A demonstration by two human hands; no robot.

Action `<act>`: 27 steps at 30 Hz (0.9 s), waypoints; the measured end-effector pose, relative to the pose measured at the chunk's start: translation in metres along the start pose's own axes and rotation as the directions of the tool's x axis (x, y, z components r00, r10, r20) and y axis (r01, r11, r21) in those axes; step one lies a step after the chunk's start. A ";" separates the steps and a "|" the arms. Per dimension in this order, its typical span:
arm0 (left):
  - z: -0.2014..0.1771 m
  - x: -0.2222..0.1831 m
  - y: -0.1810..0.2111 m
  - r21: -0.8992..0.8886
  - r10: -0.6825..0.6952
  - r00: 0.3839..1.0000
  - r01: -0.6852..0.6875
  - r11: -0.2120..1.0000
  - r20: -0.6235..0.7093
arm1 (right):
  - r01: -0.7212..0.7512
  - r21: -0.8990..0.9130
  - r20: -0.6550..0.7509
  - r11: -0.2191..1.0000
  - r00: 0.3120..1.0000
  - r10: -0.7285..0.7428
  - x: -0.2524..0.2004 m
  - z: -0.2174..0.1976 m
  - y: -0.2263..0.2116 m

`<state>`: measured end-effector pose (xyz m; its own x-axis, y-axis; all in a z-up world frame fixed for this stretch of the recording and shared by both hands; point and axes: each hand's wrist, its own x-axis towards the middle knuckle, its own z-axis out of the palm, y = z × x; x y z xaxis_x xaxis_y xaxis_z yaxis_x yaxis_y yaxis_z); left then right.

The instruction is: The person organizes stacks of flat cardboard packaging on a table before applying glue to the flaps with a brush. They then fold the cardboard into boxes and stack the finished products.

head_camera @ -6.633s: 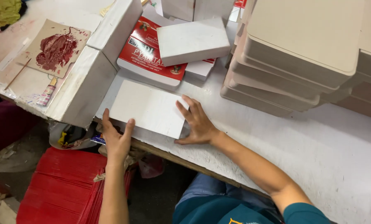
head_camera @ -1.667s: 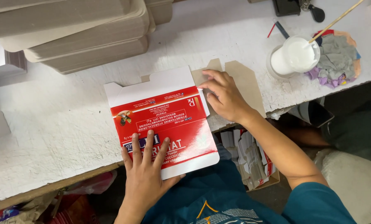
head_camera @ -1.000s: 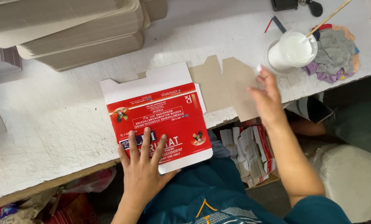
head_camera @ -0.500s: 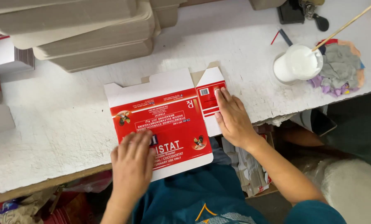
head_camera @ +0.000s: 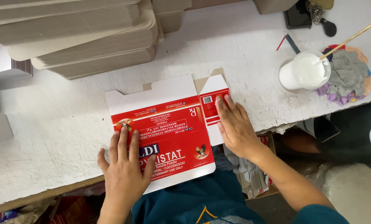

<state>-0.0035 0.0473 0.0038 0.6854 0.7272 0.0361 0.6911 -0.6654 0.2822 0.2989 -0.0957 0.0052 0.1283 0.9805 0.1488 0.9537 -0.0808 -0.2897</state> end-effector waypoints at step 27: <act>-0.226 0.249 -0.101 -0.051 -0.233 0.833 0.241 0.969 -0.502 | -0.127 0.027 0.048 0.992 0.991 0.125 0.019 -0.025 -0.002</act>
<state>0.0457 0.3338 0.2012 0.2944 0.8453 0.4459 0.8232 -0.4613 0.3310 0.3061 -0.0815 0.0325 0.2336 0.9701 0.0657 0.9222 -0.1997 -0.3313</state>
